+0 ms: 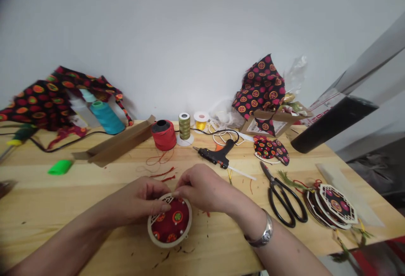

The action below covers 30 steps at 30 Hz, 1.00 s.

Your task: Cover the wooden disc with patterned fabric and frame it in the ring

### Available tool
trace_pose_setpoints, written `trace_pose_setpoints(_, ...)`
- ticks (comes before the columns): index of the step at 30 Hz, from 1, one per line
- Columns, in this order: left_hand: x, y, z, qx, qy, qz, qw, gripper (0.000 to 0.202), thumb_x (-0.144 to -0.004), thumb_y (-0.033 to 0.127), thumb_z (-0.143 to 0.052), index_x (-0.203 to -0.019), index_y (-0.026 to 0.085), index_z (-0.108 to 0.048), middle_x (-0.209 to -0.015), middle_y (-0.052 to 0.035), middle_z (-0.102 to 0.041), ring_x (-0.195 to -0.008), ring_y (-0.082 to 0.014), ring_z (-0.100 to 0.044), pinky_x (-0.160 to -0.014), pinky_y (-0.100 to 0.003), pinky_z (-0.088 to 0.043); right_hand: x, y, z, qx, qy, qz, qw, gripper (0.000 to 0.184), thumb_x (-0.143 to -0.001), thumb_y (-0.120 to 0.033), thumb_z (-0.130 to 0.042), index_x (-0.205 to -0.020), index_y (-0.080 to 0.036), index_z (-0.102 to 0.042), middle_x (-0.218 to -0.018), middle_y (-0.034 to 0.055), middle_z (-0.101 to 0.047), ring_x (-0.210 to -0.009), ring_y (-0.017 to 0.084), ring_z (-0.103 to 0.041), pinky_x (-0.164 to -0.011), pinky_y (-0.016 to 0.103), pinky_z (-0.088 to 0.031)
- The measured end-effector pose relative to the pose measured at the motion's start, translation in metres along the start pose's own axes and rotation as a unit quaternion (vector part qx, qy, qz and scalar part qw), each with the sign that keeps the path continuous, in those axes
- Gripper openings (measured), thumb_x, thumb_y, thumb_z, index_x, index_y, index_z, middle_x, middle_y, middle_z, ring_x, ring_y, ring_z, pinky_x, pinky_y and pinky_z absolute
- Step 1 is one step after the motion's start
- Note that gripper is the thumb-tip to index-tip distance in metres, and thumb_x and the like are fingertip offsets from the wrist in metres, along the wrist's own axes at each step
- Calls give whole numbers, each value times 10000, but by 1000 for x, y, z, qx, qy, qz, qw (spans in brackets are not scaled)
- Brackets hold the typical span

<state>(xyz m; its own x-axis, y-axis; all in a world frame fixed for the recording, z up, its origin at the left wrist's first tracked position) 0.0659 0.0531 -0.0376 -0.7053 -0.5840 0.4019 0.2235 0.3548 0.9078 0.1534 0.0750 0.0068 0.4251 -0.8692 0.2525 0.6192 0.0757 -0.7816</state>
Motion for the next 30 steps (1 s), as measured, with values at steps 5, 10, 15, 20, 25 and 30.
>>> trace_pose_setpoints(5, 2, 16, 14, 63, 79, -34, 994, 166, -719, 300, -744, -836, 194, -795, -688, -20, -749, -580, -131, -611, -589, -213, -456, -3, -6, 25, -33, 77, 15, 996, 359, -862, -378, -520, -659, -138, -693, -589, -5, -587, -568, 108, -462, -527, 231, -331)
trace_pose_setpoints(10, 3, 23, 36, 111, 168, -94, 975, 277, -708, 335, -774, -964, 229, -781, -781, -33, -779, -702, -171, -674, -662, -237, -520, -3, 11, 29, -211, 113, 5, 971, 407, -825, -477, -547, -726, -122, -718, -638, 21, -639, -593, 117, -497, -594, 243, -395)
trace_pose_setpoints(15, 5, 21, 47, 127, 211, -118, 962, 334, -719, 362, -774, -1035, 257, -758, -787, -25, -783, -679, -185, -690, -626, -246, -551, -6, 23, 20, -280, 137, -16, 950, 367, -703, -485, -695, -742, -122, -728, -691, 35, -679, -600, 121, -517, -595, 246, -393)
trace_pose_setpoints(20, 9, 28, 50, 87, 232, -146, 958, 295, -723, 362, -770, -1012, 303, -764, -860, -3, -789, -778, -203, -704, -699, -237, -559, -5, 25, 22, -301, 183, -23, 936, 316, -668, -448, -694, -647, -134, -666, -608, 10, -614, -556, 107, -470, -553, 242, -358)
trace_pose_setpoints(25, 13, 36, 50, 42, 247, -172, 953, 268, -731, 365, -758, -995, 322, -768, -903, 6, -790, -820, -204, -702, -753, -227, -554, 5, 16, 30, -271, 213, -7, 939, 294, -676, -423, -649, -573, -159, -571, -528, -34, -486, -520, 90, -380, -499, 227, -296)
trace_pose_setpoints(30, 15, 41, 46, 29, 251, -180, 951, 256, -723, 381, -757, -969, 316, -779, -894, -1, -793, -801, -216, -705, -744, -245, -564, 11, 4, 38, -231, 237, 32, 943, 274, -720, -382, -609, -557, -171, -548, -517, -39, -460, -512, 88, -365, -488, 218, -309)
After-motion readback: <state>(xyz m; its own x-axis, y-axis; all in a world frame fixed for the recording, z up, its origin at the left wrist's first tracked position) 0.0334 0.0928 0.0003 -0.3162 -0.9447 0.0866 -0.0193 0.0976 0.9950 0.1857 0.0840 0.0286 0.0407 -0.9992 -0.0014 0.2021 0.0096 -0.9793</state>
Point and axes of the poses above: each hand's wrist, its own x-axis away from the middle knuckle, its own z-axis out of the back of the hand, y = z × x, the point moved 10 cm from there along -x, towards the middle knuckle
